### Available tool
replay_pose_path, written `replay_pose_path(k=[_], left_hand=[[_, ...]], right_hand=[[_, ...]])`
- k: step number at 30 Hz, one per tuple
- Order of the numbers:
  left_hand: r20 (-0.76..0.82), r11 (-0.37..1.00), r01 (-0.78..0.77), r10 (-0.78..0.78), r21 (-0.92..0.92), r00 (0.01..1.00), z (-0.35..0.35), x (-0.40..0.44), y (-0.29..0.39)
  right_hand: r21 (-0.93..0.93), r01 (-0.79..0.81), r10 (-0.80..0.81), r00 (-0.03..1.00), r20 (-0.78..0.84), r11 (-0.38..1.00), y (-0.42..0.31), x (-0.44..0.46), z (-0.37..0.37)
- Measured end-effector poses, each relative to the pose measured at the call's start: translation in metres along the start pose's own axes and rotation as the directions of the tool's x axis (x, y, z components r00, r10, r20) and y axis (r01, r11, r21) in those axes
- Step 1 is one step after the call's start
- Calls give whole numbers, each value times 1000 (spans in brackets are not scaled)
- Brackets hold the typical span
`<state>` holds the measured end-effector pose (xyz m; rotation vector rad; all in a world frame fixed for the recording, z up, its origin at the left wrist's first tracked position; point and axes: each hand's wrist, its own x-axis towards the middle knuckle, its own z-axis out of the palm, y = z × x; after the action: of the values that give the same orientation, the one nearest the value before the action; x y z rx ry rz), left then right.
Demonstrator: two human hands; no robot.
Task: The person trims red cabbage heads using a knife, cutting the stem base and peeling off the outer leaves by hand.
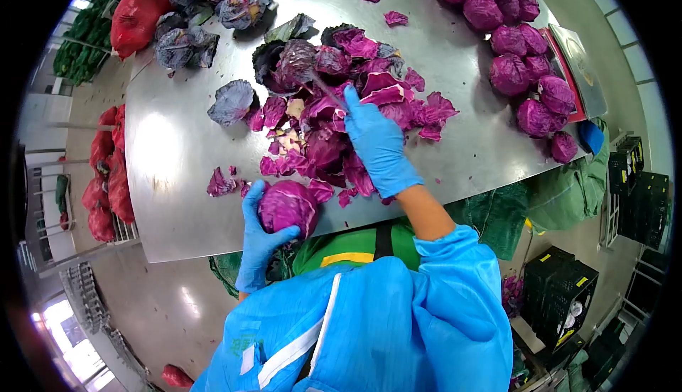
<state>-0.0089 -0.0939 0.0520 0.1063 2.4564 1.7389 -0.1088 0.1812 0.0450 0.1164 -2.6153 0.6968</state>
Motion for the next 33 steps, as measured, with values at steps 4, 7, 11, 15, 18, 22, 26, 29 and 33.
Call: replay_pose_path(k=[4,7,11,15,18,22,26,29,33], left_hand=[[-205,879,127,-244,-459,948,18,7,3],[-261,942,137,-222,-306,939,31,5,-7],[-130,985,19,3,170,992,17,12,19],[-6,957,52,-52,284,999,13,19,36],[-39,967,55,-47,248,998,22,18,32],[-79,980,26,-11,198,997,33,18,28],[-135,975,12,19,221,991,38,13,19],[-235,993,64,-38,104,971,37,9,18],[-333,975,67,-136,-210,933,21,-2,-10]], right_hand=[[491,-9,1,1000,18,871,-32,-30,-3],[506,-591,142,727,672,629,-59,-56,-11],[493,-515,140,778,613,701,-65,-62,-3],[454,-602,112,673,731,657,-62,-52,-13],[441,-538,81,694,716,719,-54,-58,-4],[395,-199,-6,887,461,897,-55,-72,-2],[144,60,-109,923,370,988,-55,-77,0],[85,45,-71,943,326,995,-32,-83,9],[55,-26,15,981,191,998,15,-93,5]])
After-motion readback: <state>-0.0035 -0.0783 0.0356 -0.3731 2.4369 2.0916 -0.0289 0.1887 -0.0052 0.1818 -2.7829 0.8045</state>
